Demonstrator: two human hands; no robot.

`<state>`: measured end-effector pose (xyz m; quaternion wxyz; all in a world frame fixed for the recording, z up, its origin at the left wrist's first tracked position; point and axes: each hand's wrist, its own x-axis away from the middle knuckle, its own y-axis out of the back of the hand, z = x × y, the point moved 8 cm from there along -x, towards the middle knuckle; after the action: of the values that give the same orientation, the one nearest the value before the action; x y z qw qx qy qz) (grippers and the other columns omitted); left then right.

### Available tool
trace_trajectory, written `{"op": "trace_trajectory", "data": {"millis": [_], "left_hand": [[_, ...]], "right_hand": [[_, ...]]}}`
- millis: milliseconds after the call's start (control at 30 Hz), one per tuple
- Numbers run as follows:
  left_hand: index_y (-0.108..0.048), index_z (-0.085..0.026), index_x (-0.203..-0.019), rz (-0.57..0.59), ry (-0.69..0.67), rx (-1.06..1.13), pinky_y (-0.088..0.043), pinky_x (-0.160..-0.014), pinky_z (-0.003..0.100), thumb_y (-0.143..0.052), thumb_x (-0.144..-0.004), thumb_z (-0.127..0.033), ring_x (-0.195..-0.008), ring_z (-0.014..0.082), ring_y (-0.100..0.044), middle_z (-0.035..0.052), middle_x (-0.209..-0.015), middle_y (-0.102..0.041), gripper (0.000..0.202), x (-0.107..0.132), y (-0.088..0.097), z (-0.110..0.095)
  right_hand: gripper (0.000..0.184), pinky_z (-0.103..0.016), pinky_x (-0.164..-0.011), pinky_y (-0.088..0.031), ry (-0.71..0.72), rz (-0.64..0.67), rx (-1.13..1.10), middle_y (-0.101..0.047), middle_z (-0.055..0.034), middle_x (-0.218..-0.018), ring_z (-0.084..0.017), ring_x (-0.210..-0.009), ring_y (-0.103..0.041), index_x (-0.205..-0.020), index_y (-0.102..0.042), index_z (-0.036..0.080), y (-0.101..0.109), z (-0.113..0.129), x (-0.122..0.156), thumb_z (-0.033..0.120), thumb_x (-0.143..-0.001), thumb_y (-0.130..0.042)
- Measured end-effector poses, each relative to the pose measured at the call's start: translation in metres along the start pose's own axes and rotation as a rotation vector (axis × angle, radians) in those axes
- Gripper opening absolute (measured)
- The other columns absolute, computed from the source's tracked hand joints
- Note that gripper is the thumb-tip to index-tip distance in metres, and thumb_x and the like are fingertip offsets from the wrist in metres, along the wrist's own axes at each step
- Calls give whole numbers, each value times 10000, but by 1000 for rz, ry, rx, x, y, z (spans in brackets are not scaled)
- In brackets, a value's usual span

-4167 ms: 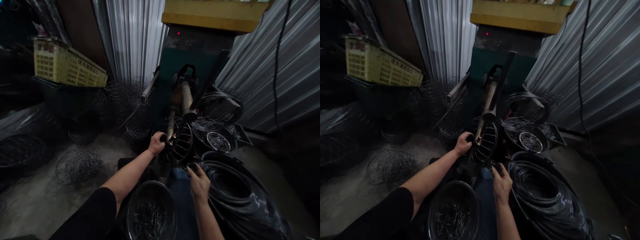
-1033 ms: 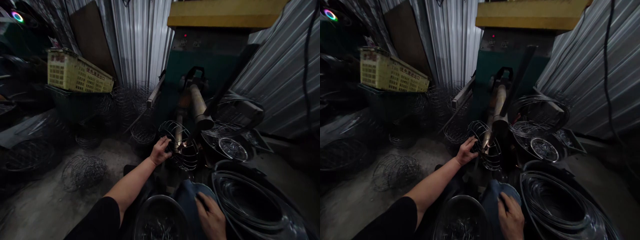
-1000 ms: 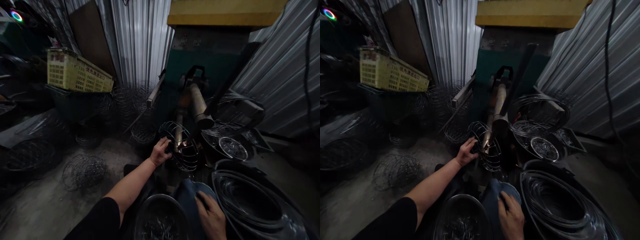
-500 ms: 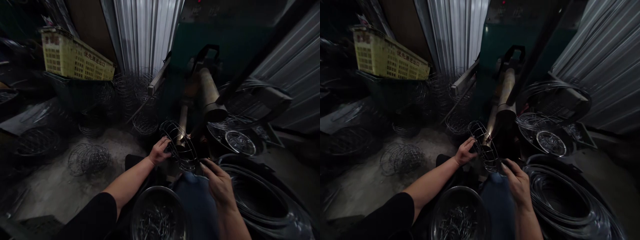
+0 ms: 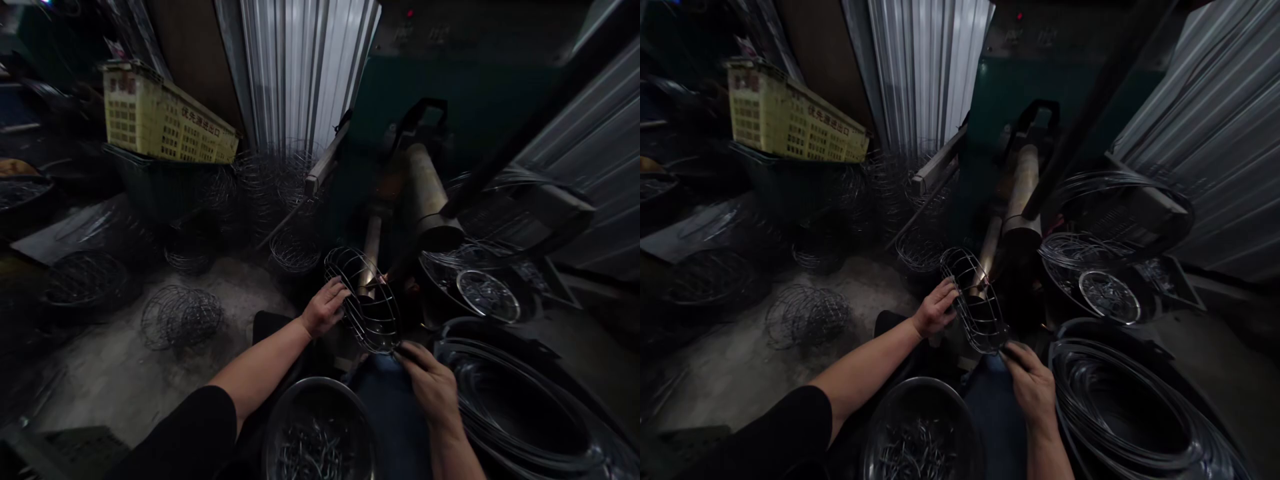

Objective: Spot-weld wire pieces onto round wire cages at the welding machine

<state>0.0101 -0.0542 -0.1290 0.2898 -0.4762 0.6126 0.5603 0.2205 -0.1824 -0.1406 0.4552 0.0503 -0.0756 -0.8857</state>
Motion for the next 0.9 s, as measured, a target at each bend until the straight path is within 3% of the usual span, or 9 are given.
{"op": "trace_trajectory", "data": {"millis": [667,900], "left_hand": [[-442,-113,-1393,51,-55,-20,-484,-1055,560,-538,-879,-83,-1470,340,-265,203,-1265,-608,524,-4,-7,-9],[-489,-141,-1358,109,21,-11,-433,-1106,561,-565,-877,-111,-1487,307,-242,171,-1322,-599,488,3,-16,0]], "right_hand": [[182,-346,-717,-539,-69,-63,-72,-739,-42,-730,-216,-733,-662,-663,-780,217,3,-26,-5,305,-504,-791],[215,-344,-682,-540,-119,-85,-109,-734,-43,-705,-202,-677,-657,-655,-773,203,0,-30,-7,287,-462,-816]]}}
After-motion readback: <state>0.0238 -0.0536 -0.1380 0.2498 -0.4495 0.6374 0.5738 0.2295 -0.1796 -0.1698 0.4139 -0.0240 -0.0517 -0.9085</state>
